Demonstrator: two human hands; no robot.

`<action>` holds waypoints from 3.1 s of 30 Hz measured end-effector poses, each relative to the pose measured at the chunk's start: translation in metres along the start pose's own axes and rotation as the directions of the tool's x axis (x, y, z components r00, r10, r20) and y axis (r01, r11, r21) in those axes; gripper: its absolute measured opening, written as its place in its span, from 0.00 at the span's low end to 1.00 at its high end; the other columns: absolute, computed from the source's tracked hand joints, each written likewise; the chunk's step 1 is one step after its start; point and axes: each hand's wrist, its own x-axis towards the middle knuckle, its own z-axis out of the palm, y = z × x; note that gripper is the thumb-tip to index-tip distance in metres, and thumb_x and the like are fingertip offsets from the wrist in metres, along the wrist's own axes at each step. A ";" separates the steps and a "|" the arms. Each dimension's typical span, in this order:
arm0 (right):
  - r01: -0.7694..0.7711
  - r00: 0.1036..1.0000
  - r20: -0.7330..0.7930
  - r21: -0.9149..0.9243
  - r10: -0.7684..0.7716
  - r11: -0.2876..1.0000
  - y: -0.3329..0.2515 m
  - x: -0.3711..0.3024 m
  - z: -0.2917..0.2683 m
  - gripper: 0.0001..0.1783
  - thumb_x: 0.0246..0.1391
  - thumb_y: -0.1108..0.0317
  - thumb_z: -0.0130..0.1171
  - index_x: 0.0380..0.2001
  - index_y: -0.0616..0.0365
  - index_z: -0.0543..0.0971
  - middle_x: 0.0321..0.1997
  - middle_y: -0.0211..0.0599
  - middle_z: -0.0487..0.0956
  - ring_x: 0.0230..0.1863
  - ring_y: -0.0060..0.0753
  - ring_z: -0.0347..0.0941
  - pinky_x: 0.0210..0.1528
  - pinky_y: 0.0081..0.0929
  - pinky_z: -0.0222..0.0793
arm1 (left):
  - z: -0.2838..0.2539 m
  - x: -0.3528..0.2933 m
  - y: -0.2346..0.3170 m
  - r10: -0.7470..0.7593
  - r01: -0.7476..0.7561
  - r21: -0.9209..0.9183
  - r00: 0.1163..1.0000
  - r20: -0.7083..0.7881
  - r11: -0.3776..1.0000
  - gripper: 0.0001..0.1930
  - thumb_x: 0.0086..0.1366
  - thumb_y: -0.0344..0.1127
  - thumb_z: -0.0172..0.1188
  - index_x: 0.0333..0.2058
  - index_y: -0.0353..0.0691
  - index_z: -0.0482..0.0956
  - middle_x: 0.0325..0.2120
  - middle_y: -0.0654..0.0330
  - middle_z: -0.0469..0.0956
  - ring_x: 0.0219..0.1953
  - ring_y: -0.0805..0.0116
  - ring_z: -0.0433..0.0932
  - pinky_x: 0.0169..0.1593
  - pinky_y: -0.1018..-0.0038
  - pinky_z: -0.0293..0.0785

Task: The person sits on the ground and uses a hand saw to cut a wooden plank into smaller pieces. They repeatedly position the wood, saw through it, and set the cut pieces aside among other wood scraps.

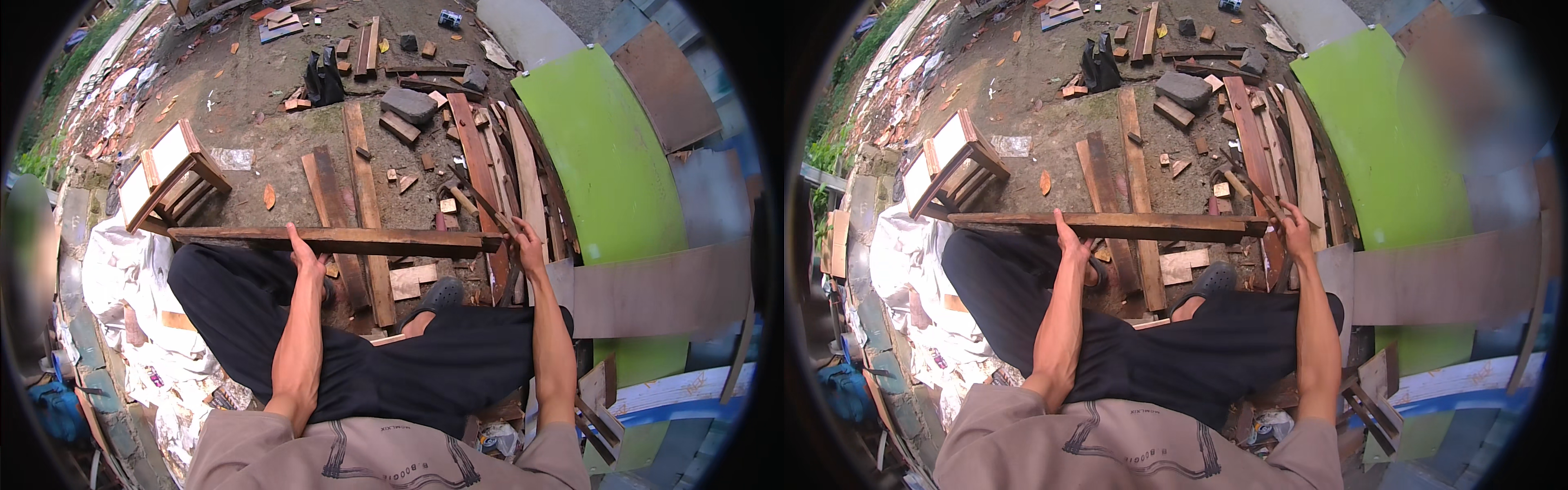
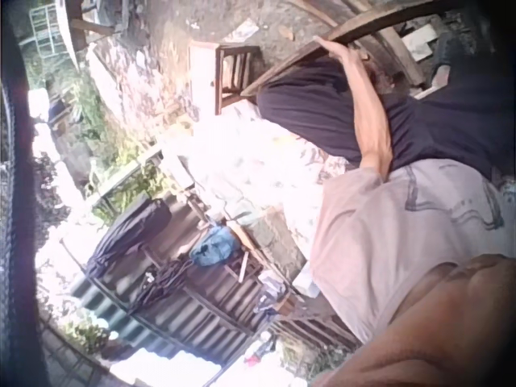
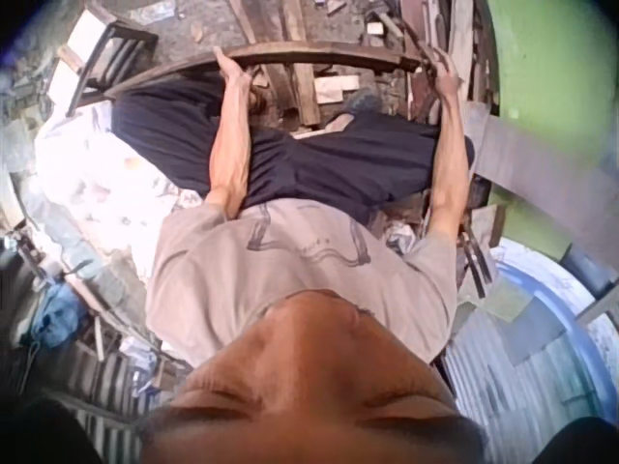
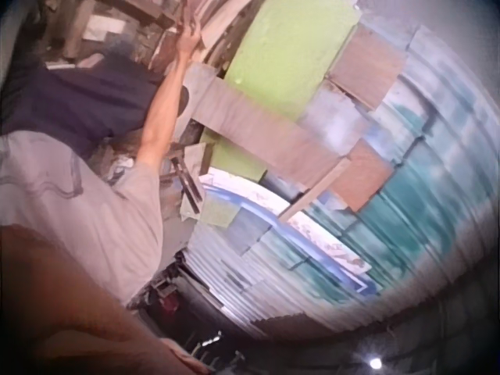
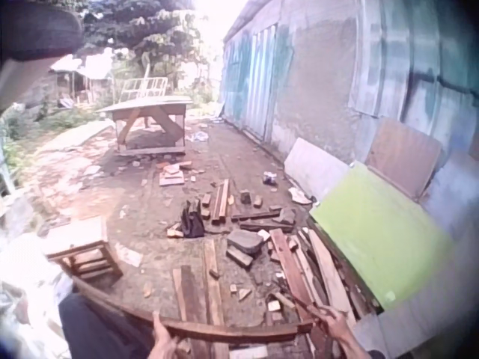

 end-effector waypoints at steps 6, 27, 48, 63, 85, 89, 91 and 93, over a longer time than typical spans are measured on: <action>0.028 0.997 -0.059 -0.185 -0.040 0.982 0.069 0.006 -0.010 0.33 0.51 0.78 0.51 0.64 0.56 0.69 0.48 0.39 0.82 0.45 0.30 0.77 0.49 0.25 0.71 | 0.001 0.005 -0.001 0.032 -0.031 0.047 0.999 -0.020 0.998 0.44 0.61 0.63 0.61 0.60 0.29 0.61 0.56 0.43 0.67 0.53 0.46 0.75 0.56 0.46 0.76; -0.463 0.879 -0.387 -0.555 0.279 0.691 0.131 0.001 0.062 0.32 0.51 0.74 0.56 0.62 0.43 0.72 0.55 0.56 0.78 0.60 0.58 0.71 0.63 0.47 0.64 | -0.022 0.025 0.003 0.030 -0.029 0.017 0.999 -0.024 0.999 0.46 0.60 0.66 0.60 0.63 0.33 0.61 0.61 0.47 0.64 0.59 0.45 0.69 0.62 0.46 0.68; -0.070 0.830 -0.557 -0.126 -0.013 0.990 0.032 0.051 0.025 0.26 0.59 0.57 0.61 0.52 0.67 0.77 0.48 0.43 0.82 0.50 0.34 0.77 0.54 0.29 0.69 | -0.001 0.016 -0.016 0.012 -0.008 0.083 0.999 -0.050 0.997 0.46 0.60 0.64 0.62 0.62 0.32 0.58 0.59 0.45 0.65 0.57 0.48 0.71 0.59 0.44 0.72; 0.437 0.896 0.444 -0.876 -0.009 0.204 -0.084 -0.014 0.120 0.40 0.38 0.37 0.72 0.46 0.57 0.78 0.45 0.43 0.80 0.52 0.48 0.74 0.55 0.43 0.68 | 0.016 -0.002 -0.035 0.006 -0.019 0.064 0.980 0.199 0.998 0.39 0.63 0.63 0.58 0.60 0.37 0.60 0.55 0.50 0.67 0.50 0.51 0.75 0.53 0.46 0.76; 0.541 0.829 0.502 -0.832 -0.248 0.123 -0.140 -0.017 0.173 0.37 0.46 0.48 0.70 0.56 0.51 0.71 0.38 0.43 0.80 0.43 0.47 0.79 0.43 0.44 0.73 | 0.044 -0.046 -0.055 -0.211 0.079 0.214 0.667 0.715 0.974 0.42 0.64 0.66 0.54 0.64 0.36 0.59 0.63 0.49 0.62 0.56 0.50 0.74 0.54 0.55 0.75; 0.544 0.819 0.458 -0.811 -0.347 0.215 -0.120 -0.006 0.161 0.30 0.46 0.49 0.70 0.48 0.55 0.76 0.38 0.43 0.81 0.41 0.47 0.79 0.42 0.44 0.74 | 0.044 -0.049 -0.057 -0.265 0.028 0.324 0.643 0.719 0.946 0.45 0.64 0.68 0.52 0.66 0.37 0.57 0.64 0.45 0.63 0.58 0.48 0.74 0.57 0.56 0.73; 0.540 0.812 0.431 -0.811 -0.394 0.224 -0.116 -0.004 0.152 0.28 0.44 0.51 0.71 0.44 0.57 0.77 0.38 0.43 0.81 0.41 0.46 0.78 0.40 0.42 0.72 | 0.046 -0.049 -0.053 -0.320 0.066 0.353 0.601 0.733 0.933 0.47 0.63 0.69 0.52 0.67 0.36 0.56 0.64 0.44 0.62 0.57 0.48 0.75 0.58 0.57 0.73; 0.527 0.803 0.396 -0.821 -0.447 0.219 -0.113 -0.002 0.142 0.28 0.43 0.52 0.72 0.45 0.57 0.77 0.38 0.43 0.81 0.41 0.45 0.78 0.39 0.40 0.71 | 0.052 -0.045 -0.050 -0.315 0.022 0.397 0.650 0.692 0.918 0.41 0.66 0.66 0.53 0.64 0.38 0.61 0.60 0.47 0.69 0.53 0.54 0.79 0.53 0.64 0.77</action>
